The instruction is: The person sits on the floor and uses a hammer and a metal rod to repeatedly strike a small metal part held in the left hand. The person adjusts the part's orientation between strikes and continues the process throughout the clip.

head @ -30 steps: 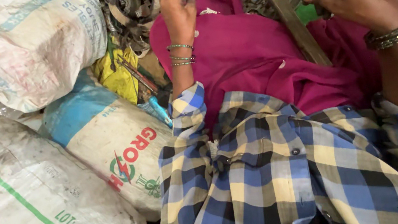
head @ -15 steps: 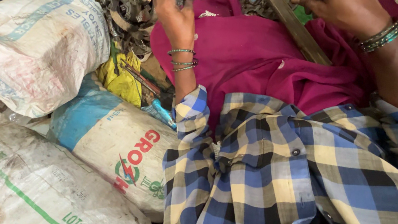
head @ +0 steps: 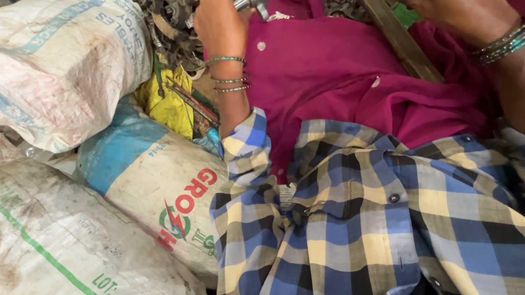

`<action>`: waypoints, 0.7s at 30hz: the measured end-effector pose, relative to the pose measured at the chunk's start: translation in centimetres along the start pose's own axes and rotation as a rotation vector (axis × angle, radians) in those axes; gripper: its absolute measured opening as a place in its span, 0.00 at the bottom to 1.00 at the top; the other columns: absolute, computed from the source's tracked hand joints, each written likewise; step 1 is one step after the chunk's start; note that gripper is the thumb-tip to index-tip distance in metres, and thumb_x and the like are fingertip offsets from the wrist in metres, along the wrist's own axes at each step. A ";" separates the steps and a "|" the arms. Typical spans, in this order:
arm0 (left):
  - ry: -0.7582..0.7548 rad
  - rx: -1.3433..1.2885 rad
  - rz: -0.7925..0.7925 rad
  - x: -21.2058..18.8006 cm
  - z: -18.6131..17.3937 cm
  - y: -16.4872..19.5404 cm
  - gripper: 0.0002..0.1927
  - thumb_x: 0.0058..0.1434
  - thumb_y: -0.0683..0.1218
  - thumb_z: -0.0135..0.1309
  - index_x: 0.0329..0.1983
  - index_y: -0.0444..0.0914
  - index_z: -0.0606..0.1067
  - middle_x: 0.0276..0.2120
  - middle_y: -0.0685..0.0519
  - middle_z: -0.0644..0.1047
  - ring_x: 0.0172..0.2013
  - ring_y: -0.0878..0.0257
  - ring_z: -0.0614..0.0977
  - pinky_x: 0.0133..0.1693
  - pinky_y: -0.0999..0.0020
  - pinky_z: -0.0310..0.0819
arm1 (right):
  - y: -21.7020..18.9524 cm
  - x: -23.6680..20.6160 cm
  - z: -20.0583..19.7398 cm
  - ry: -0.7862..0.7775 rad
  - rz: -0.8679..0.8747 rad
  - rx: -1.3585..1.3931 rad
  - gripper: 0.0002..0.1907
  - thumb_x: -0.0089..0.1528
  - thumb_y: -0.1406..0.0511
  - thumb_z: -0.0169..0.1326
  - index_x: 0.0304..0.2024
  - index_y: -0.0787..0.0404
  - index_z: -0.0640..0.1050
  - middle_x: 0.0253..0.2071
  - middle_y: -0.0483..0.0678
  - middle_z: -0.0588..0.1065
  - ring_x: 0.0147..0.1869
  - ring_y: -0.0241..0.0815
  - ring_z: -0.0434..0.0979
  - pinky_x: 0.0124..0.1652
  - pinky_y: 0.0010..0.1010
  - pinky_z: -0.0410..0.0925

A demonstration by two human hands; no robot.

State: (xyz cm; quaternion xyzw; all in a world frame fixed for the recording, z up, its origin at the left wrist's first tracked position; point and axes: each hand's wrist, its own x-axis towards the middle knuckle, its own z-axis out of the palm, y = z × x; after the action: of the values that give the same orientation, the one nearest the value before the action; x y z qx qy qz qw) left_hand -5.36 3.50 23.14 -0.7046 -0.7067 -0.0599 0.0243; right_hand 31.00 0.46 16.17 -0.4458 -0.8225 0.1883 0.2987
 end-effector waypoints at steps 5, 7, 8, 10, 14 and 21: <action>-0.130 -0.209 -0.001 -0.2 -1.4 -0.8 0.26 0.45 0.46 0.74 0.50 0.43 0.82 0.39 0.45 0.84 0.40 0.49 0.85 0.42 0.57 0.77 | 0.2 -0.2 0.1 -0.036 0.072 0.085 0.07 0.68 0.62 0.65 0.42 0.60 0.85 0.29 0.50 0.79 0.28 0.43 0.78 0.31 0.32 0.70; -0.154 -0.277 0.013 -0.3 -1.6 -1.0 0.27 0.47 0.46 0.74 0.52 0.42 0.82 0.41 0.45 0.84 0.41 0.50 0.86 0.43 0.59 0.78 | 0.1 -0.2 0.1 -0.064 0.111 0.052 0.08 0.67 0.62 0.67 0.40 0.61 0.86 0.27 0.51 0.79 0.25 0.45 0.77 0.28 0.34 0.69; -0.151 -0.280 0.022 -0.2 -1.6 -1.0 0.26 0.47 0.46 0.74 0.51 0.41 0.82 0.41 0.45 0.84 0.41 0.50 0.86 0.44 0.59 0.77 | 0.0 -0.2 0.1 -0.061 0.107 0.062 0.08 0.68 0.62 0.67 0.40 0.61 0.86 0.28 0.51 0.79 0.26 0.44 0.77 0.28 0.33 0.69; -0.135 -0.295 0.047 -0.3 -1.6 -1.2 0.26 0.47 0.46 0.74 0.51 0.40 0.82 0.41 0.44 0.84 0.41 0.49 0.86 0.43 0.59 0.77 | -0.3 -0.1 0.1 -0.054 0.098 0.084 0.08 0.70 0.62 0.66 0.42 0.61 0.86 0.31 0.49 0.79 0.27 0.41 0.77 0.29 0.30 0.69; -0.132 -0.349 0.071 -0.3 -1.5 -1.2 0.26 0.48 0.46 0.74 0.52 0.39 0.81 0.41 0.43 0.84 0.40 0.49 0.86 0.42 0.59 0.77 | -0.7 0.1 -0.3 0.006 0.043 0.038 0.08 0.68 0.61 0.66 0.39 0.59 0.86 0.27 0.47 0.79 0.27 0.40 0.77 0.30 0.30 0.70; -0.118 -0.416 0.116 -0.2 -1.5 -0.5 0.25 0.48 0.44 0.73 0.51 0.38 0.81 0.43 0.44 0.84 0.42 0.51 0.87 0.45 0.62 0.79 | -0.5 0.0 0.1 -0.070 0.121 0.073 0.08 0.69 0.62 0.66 0.39 0.60 0.86 0.29 0.49 0.79 0.26 0.41 0.77 0.30 0.32 0.70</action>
State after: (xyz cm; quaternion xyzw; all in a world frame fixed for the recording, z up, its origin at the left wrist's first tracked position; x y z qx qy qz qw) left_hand -5.93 3.11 24.53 -0.7361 -0.6378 -0.1615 -0.1593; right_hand 30.61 0.21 16.40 -0.4766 -0.7967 0.2510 0.2740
